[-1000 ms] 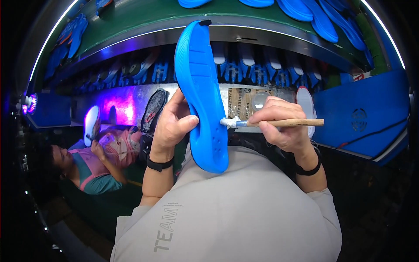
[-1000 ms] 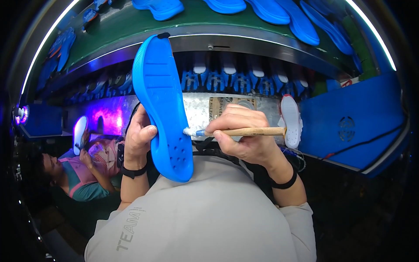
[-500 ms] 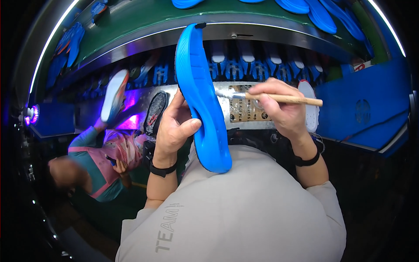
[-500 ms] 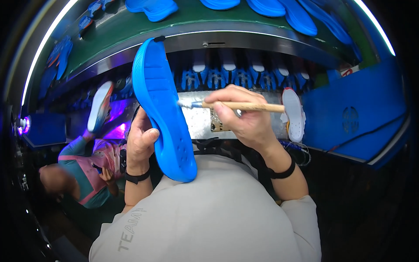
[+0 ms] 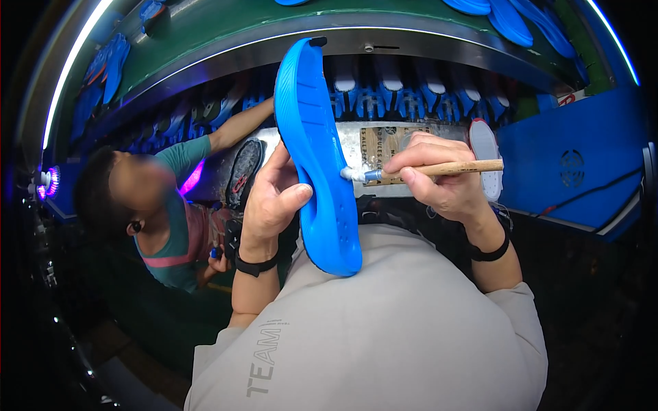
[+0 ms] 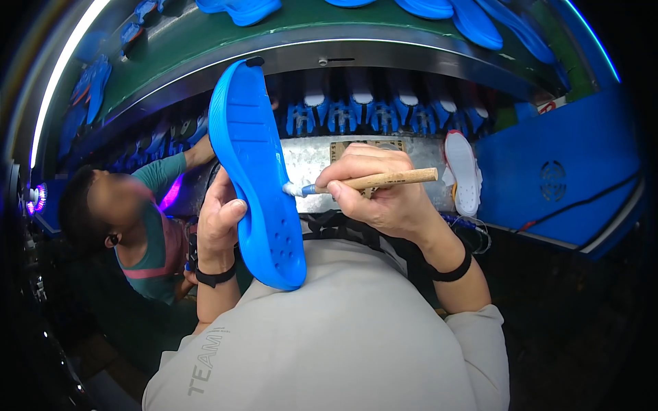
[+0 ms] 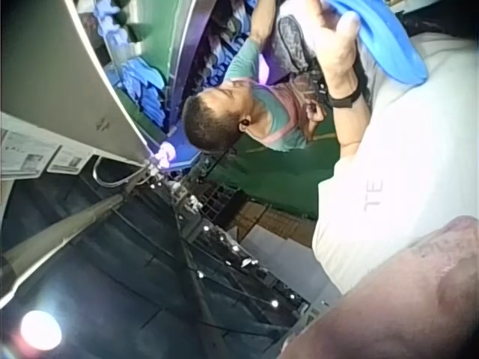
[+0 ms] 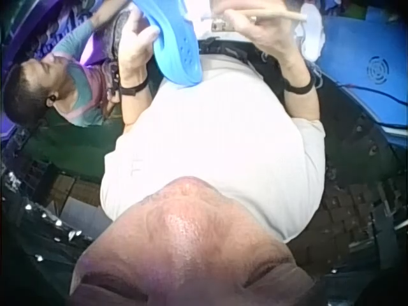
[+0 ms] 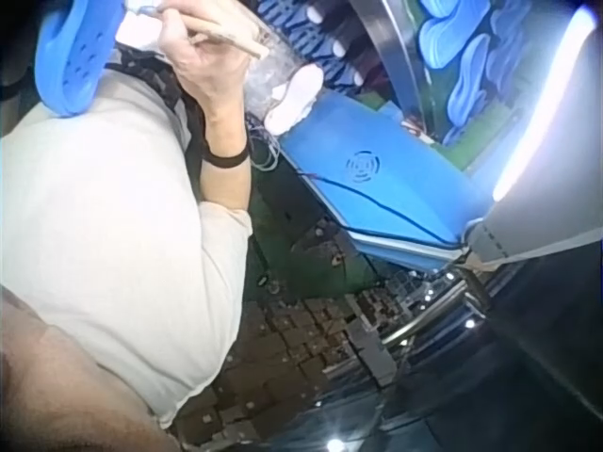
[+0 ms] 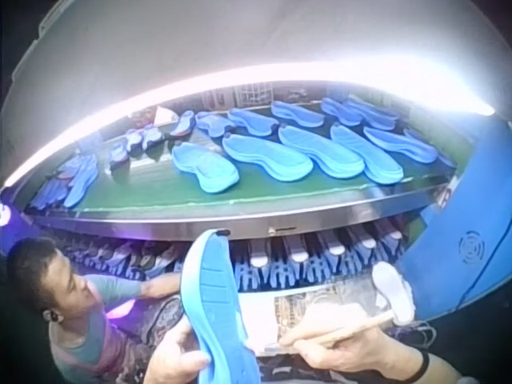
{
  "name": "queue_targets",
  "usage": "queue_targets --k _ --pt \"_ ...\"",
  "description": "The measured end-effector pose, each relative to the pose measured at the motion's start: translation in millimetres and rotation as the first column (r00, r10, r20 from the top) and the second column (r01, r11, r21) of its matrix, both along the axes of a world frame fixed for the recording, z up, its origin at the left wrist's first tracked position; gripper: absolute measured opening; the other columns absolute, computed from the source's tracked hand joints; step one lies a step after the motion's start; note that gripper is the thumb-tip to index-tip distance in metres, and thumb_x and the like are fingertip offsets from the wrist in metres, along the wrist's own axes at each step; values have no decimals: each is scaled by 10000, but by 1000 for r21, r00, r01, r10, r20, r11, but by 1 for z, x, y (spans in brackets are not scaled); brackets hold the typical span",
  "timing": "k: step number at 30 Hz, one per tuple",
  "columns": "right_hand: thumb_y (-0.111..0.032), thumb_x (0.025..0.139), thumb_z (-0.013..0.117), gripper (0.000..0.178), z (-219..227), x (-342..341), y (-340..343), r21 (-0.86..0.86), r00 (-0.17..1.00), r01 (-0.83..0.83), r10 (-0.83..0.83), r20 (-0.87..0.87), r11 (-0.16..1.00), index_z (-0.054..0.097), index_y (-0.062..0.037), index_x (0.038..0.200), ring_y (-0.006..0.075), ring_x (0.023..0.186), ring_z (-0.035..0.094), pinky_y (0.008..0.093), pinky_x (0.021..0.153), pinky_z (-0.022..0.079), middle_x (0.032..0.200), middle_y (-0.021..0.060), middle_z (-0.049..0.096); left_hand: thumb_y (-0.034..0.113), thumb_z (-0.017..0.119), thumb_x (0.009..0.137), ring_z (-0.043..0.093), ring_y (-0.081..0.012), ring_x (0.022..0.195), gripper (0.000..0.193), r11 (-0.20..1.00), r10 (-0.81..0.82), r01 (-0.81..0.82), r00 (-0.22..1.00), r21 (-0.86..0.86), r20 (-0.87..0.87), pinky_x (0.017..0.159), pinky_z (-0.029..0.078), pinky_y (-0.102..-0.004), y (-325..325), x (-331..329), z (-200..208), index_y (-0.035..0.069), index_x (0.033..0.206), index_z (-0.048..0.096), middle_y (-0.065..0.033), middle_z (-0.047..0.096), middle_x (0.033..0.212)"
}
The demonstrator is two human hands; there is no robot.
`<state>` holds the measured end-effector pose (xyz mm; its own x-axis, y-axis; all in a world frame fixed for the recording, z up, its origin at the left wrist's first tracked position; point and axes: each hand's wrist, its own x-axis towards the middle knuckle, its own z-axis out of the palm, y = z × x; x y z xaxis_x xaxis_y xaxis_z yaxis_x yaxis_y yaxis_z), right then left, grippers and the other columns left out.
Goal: The recorder uses a brush to apply an adhesive coating to the bottom of blue shoe soles as part of a manufacturing process.
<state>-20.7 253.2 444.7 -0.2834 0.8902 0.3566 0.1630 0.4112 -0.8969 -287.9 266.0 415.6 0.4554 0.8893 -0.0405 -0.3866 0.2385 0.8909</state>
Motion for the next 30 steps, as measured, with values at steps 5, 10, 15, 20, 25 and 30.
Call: queue_targets --k 5,10,15,20,25,30 --pt "-54 792 627 116 3 1 -2 14 998 -55 55 2 998 724 -15 842 153 641 585 298 590 464 730 68 683 249 759 836 587 -227 1183 841 999 31 -31 999 23 11 1034 454 -371 1 -1 -1 -19 1502 320 -145 577 1314" --pt "-72 817 591 168 -10 5 -6 -50 959 183 -190 -213 982 712 33 869 122 621 521 268 570 406 732 85 635 119 614 908 612 -211 1135 695 997 77 -76 995 -23 61 1000 473 -342 17 -17 -10 -3 1516 301 -148 587 1294" --pt "-110 914 576 186 -39 6 -6 -148 906 298 -328 -266 943 670 47 949 90 694 503 226 639 390 807 49 580 174 508 964 615 -200 1121 586 971 193 -201 979 133 72 973 494 -329 83 -42 -5 -24 1487 332 -138 580 1299" --pt "-110 928 571 185 -60 1 10 -202 886 389 -425 -187 899 669 44 960 81 700 493 220 646 382 795 35 557 294 426 1028 653 -233 1054 460 942 223 -283 929 180 296 947 525 -357 237 -86 9 -36 1343 493 -157 631 1228" --pt "-120 947 577 187 -73 -15 23 -264 839 502 -537 -82 824 667 43 968 75 713 507 211 648 398 825 37 574 341 508 991 691 -238 962 437 717 694 -669 660 195 -289 852 555 -370 393 -157 -42 -25 1189 639 -148 710 1042" --pt "-165 967 591 208 -89 -10 15 -287 771 614 -636 20 735 659 31 984 68 714 515 205 641 399 796 28 596 325 522 985 691 -230 947 416 678 725 -602 644 422 -247 842 553 -365 387 -200 -26 -15 1190 648 -143 712 1024"
